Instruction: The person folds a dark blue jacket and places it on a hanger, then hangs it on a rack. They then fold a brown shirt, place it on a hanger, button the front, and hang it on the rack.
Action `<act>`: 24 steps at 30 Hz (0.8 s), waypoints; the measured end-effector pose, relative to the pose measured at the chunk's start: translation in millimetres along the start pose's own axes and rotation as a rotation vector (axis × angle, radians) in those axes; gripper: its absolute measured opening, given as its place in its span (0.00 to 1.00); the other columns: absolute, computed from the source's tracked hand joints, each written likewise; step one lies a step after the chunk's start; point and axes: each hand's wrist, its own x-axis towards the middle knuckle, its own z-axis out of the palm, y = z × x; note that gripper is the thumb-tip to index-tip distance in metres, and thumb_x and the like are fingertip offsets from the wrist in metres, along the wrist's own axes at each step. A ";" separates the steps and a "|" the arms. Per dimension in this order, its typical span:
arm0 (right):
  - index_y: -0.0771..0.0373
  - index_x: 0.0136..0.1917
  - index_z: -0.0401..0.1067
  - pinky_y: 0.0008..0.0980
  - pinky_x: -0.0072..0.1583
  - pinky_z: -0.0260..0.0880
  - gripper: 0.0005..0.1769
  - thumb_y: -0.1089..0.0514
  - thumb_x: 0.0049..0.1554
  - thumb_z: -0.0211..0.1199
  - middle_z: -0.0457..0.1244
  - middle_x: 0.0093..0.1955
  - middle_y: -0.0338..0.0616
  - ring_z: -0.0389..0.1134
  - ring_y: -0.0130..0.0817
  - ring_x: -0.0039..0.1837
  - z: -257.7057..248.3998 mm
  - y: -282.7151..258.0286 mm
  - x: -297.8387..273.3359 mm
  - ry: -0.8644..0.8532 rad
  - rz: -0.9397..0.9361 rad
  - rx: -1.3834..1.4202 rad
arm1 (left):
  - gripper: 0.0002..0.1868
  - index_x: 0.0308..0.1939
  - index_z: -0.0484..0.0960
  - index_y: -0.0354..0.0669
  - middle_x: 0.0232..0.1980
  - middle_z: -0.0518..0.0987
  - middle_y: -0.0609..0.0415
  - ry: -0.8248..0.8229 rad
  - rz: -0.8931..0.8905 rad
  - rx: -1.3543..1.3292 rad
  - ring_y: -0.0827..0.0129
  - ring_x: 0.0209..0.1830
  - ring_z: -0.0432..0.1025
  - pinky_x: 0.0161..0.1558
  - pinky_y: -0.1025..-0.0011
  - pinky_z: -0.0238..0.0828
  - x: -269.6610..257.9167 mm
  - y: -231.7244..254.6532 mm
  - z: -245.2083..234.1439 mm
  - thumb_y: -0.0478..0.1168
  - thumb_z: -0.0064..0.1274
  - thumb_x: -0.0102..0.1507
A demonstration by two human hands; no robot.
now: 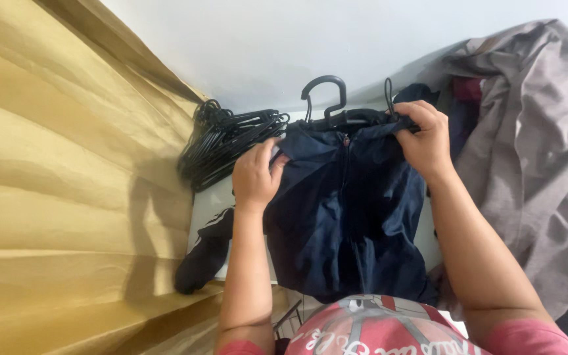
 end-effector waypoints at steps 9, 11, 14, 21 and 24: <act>0.63 0.51 0.79 0.27 0.57 0.69 0.13 0.74 0.55 0.66 0.71 0.52 0.42 0.71 0.30 0.55 -34.0 -29.0 -10.9 0.087 -0.012 0.256 | 0.09 0.46 0.84 0.49 0.35 0.78 0.57 0.136 -0.167 0.127 0.57 0.33 0.75 0.32 0.61 0.69 -19.1 75.5 -25.5 0.38 0.56 0.62; 0.63 0.52 0.77 0.27 0.60 0.70 0.12 0.74 0.57 0.65 0.71 0.53 0.42 0.71 0.30 0.57 -40.5 -40.0 -14.2 0.127 -0.067 0.389 | 0.07 0.44 0.84 0.50 0.36 0.79 0.58 0.152 -0.197 0.147 0.56 0.33 0.75 0.32 0.61 0.69 -23.0 89.5 -30.6 0.39 0.57 0.62; 0.65 0.52 0.78 0.30 0.63 0.65 0.15 0.78 0.54 0.64 0.70 0.52 0.43 0.70 0.32 0.56 -57.9 -63.9 -23.8 0.158 -0.263 0.156 | 0.05 0.42 0.83 0.50 0.37 0.79 0.58 0.190 -0.205 0.167 0.57 0.33 0.75 0.33 0.61 0.69 -29.5 111.3 -38.0 0.40 0.58 0.63; 0.64 0.59 0.74 0.31 0.64 0.67 0.20 0.72 0.55 0.54 0.68 0.57 0.43 0.68 0.31 0.61 -102.2 -103.5 -50.2 -0.002 -0.097 0.647 | 0.10 0.46 0.85 0.48 0.37 0.79 0.58 0.326 -0.127 0.202 0.58 0.32 0.75 0.32 0.62 0.69 -45.6 156.6 -61.8 0.38 0.59 0.61; 0.61 0.61 0.73 0.31 0.56 0.69 0.12 0.65 0.64 0.64 0.68 0.54 0.45 0.69 0.30 0.56 -116.0 -109.2 -31.2 0.084 0.099 0.452 | 0.10 0.45 0.86 0.50 0.33 0.76 0.58 0.335 -0.100 0.278 0.58 0.30 0.73 0.31 0.62 0.67 -57.6 172.1 -70.7 0.37 0.60 0.60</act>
